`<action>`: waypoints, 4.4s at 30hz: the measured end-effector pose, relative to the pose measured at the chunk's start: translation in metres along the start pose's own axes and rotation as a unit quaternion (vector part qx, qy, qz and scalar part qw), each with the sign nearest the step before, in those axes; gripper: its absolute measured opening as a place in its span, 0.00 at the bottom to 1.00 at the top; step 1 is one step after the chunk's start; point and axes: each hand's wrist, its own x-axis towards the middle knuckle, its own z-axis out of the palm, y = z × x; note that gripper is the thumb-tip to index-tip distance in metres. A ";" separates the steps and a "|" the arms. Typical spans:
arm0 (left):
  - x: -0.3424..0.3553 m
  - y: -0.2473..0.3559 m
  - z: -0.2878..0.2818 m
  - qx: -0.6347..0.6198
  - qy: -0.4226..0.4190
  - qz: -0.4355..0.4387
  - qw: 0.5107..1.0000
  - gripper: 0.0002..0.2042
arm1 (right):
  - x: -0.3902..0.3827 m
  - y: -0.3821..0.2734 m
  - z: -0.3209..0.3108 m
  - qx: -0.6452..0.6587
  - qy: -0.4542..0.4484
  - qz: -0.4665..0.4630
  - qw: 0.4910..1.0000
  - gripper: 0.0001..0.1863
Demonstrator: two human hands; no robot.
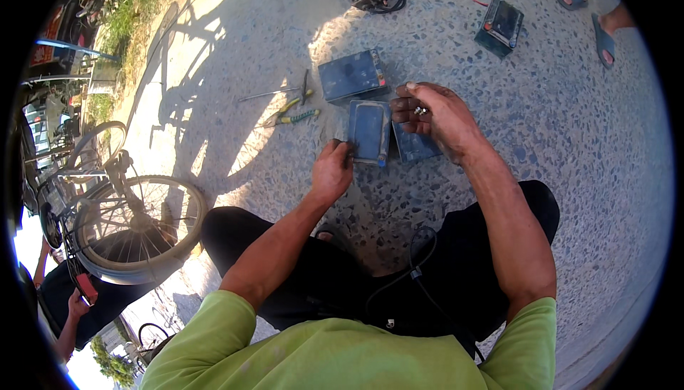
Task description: The person sits on the ground and uses a screwdriver to open the casing of several small batteries. They manipulate the internal components and then close the casings. The person also handles a multimeter and connects it to the batteries.
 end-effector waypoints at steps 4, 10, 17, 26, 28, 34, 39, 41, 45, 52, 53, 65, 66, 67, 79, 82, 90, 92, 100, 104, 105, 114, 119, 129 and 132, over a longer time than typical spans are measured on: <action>0.001 -0.005 0.003 0.006 -0.006 0.008 1.000 0.13 | 0.001 0.002 0.001 -0.001 -0.002 0.000 1.000 0.23; 0.000 -0.002 0.001 -0.069 0.001 -0.078 0.995 0.09 | 0.003 0.003 -0.001 0.008 -0.008 -0.004 1.000 0.23; 0.002 0.000 -0.003 -0.020 -0.020 -0.133 0.991 0.07 | 0.004 0.003 -0.002 0.004 -0.009 -0.008 1.000 0.22; -0.001 -0.012 0.008 -0.046 0.015 -0.051 0.997 0.06 | 0.005 -0.014 -0.019 0.083 0.036 -0.042 0.995 0.22; 0.001 -0.006 0.006 -0.061 0.014 -0.066 0.996 0.07 | 0.008 -0.016 -0.027 0.107 0.041 -0.052 0.992 0.23; 0.005 0.002 -0.002 0.025 -0.039 -0.151 0.987 0.08 | 0.007 -0.017 -0.030 0.147 0.049 -0.042 0.987 0.25; 0.002 -0.008 0.002 0.027 -0.012 -0.056 0.998 0.07 | 0.011 -0.017 -0.032 0.175 0.048 -0.042 0.983 0.26; 0.002 -0.004 0.002 0.008 0.002 -0.041 0.999 0.07 | 0.011 -0.017 -0.035 0.181 0.052 -0.044 0.981 0.26; 0.002 0.002 0.001 0.023 0.014 -0.095 0.995 0.06 | 0.009 -0.018 -0.036 0.181 0.058 -0.049 0.981 0.27; 0.003 -0.001 0.001 0.040 0.024 -0.006 0.999 0.04 | 0.011 -0.014 -0.039 0.207 0.036 -0.037 0.977 0.28; 0.003 0.001 0.000 0.035 0.033 -0.028 0.998 0.04 | 0.011 -0.013 -0.040 0.209 0.033 -0.035 0.977 0.28; 0.004 0.006 -0.001 0.038 0.029 -0.093 0.994 0.06 | 0.007 -0.006 -0.034 0.203 0.031 -0.051 0.977 0.22; 0.005 0.006 0.000 0.055 0.017 -0.084 0.995 0.07 | 0.006 -0.004 -0.035 0.197 0.032 -0.060 0.978 0.21; 0.005 0.006 0.000 0.074 0.006 -0.077 0.994 0.07 | 0.004 -0.005 -0.032 0.196 0.038 -0.066 0.978 0.20; 0.033 0.072 -0.079 -0.081 -0.024 -0.015 0.996 0.13 | 0.000 0.006 -0.039 0.090 0.070 0.023 0.993 0.15; 0.034 0.097 -0.105 -0.124 -0.063 -0.008 0.990 0.14 | 0.007 0.031 -0.067 0.040 0.082 0.025 0.996 0.15; 0.029 0.109 -0.109 -0.124 -0.136 0.059 0.981 0.14 | -0.014 0.074 -0.101 0.009 0.148 0.057 0.987 0.14; 0.032 0.113 -0.114 -0.164 -0.131 0.055 0.976 0.14 | -0.016 0.078 -0.104 -0.005 0.177 0.059 0.982 0.14; 0.041 0.115 -0.125 -0.230 -0.094 0.057 0.967 0.13 | -0.008 0.101 -0.119 -0.013 0.225 0.103 0.969 0.13; 0.043 0.113 -0.126 -0.223 -0.096 0.053 0.969 0.13 | -0.001 0.106 -0.119 -0.052 0.205 0.096 0.973 0.13; 0.043 0.113 -0.127 -0.224 -0.096 0.052 0.969 0.13 | 0.001 0.110 -0.121 -0.053 0.203 0.090 0.974 0.13; 0.064 0.091 -0.159 -0.339 0.038 -0.035 0.939 0.10 | 0.007 0.117 -0.121 -0.114 0.198 0.031 0.973 0.13; 0.069 0.078 -0.174 -0.431 0.076 -0.076 0.896 0.11 | 0.012 0.119 -0.113 -0.270 0.216 -0.009 0.938 0.11; 0.070 0.082 -0.176 -0.430 0.084 -0.093 0.894 0.11 | 0.014 0.121 -0.116 -0.377 0.242 -0.027 0.894 0.11; 0.070 0.080 -0.175 -0.429 0.083 -0.090 0.895 0.11 | 0.013 0.117 -0.108 -0.396 0.242 -0.049 0.884 0.11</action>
